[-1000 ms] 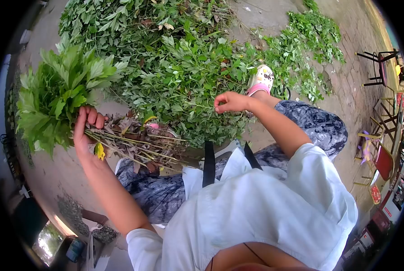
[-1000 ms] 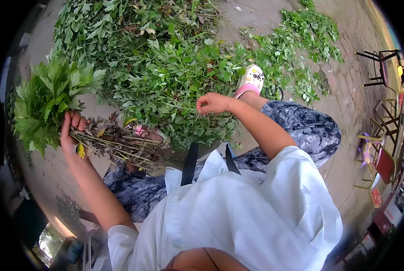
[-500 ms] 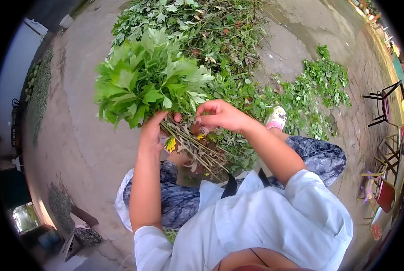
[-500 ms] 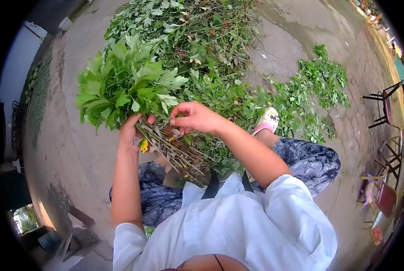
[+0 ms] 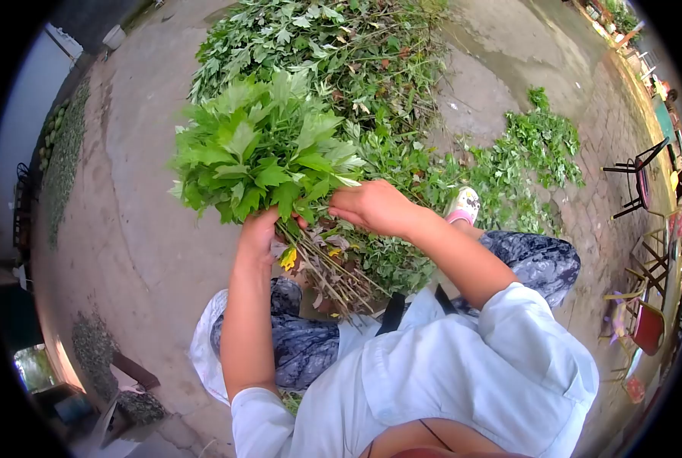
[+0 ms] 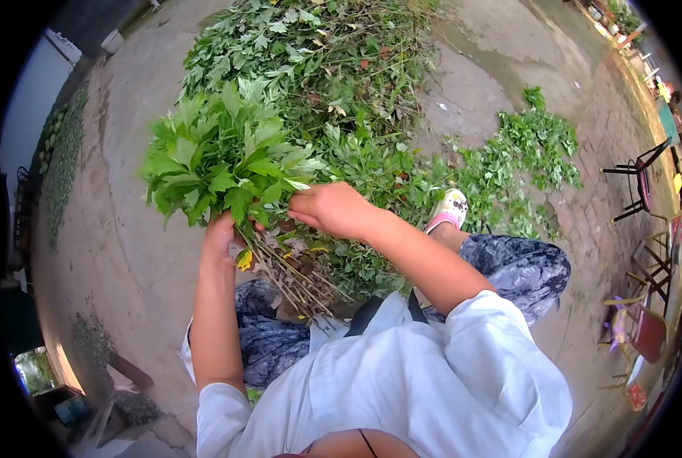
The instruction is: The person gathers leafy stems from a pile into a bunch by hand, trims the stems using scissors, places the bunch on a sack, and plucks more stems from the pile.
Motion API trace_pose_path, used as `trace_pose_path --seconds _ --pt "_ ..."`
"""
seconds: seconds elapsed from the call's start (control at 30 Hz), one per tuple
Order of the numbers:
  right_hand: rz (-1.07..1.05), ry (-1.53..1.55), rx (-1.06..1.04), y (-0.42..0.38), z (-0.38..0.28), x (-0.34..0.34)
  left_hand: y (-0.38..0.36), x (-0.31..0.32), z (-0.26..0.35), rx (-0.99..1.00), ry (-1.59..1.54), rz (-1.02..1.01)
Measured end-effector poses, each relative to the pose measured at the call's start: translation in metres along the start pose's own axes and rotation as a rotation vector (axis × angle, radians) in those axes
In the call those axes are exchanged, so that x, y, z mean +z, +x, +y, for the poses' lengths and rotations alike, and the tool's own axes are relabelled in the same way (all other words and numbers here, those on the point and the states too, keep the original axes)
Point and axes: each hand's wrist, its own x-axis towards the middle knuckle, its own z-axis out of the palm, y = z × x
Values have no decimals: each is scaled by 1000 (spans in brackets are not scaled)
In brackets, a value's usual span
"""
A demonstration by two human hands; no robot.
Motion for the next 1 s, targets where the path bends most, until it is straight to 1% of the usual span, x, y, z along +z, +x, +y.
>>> trace_pose_path --seconds 0.07,0.1,0.13,0.17,0.23,0.3,0.33,0.4,0.43,0.5,0.53,0.57,0.6,0.63,0.67,0.7,0.77,0.8,0.83,0.9,0.97,1.0 --pt "-190 36 169 -16 12 -7 -1 -4 4 12 -25 18" --pt "-192 34 167 -23 18 -8 -1 -7 6 23 -49 35" --pt "-103 153 99 -29 24 -9 7 -16 3 53 -102 -15" --pt "-13 275 35 -36 28 -10 10 -19 1 49 -105 -14" --pt "14 538 283 -35 25 -26 12 -19 1 45 -194 -32" --pt "111 542 276 -29 29 -27 16 -19 -4 10 -141 -49" --pt "118 545 276 -25 28 -27 17 -17 -5 -23 -142 -55" --pt "-6 236 100 -17 25 -27 20 -11 -5 -64 -140 -78" --pt "4 238 100 -15 26 -24 24 -11 -7 -64 -130 -82" --pt "-78 219 34 -13 28 -14 27 -8 -5 -58 -149 -190" --pt "-2 278 46 -13 26 -8 26 -2 0 -55 -140 -190" --pt "6 280 40 -15 25 -8 24 6 4 -42 -210 -192" --pt "38 546 259 -18 25 -9 22 15 9 -28 -281 -195" --pt "66 810 477 -21 24 -11 23 16 9 -20 -273 -194" --pt "220 906 489 -23 21 -14 26 15 6 -40 -325 -100" --pt "221 906 477 -22 12 -15 29 15 4 -59 -378 -6" --pt "414 847 507 -17 -6 -11 31 19 -4 -54 -398 13" --pt "426 733 465 -12 -10 -2 34 20 -8 -70 -356 -16" --pt "445 541 387 -6 -16 -1 34 23 -10 -88 -313 -45" --pt "426 184 214 6 -16 2 35 33 -15 -36 -217 -19" --pt "413 129 224 11 -22 1 34 46 -20 38 -120 31" --pt "302 -20 297 13 -29 -5 35 49 -17 37 -114 22"
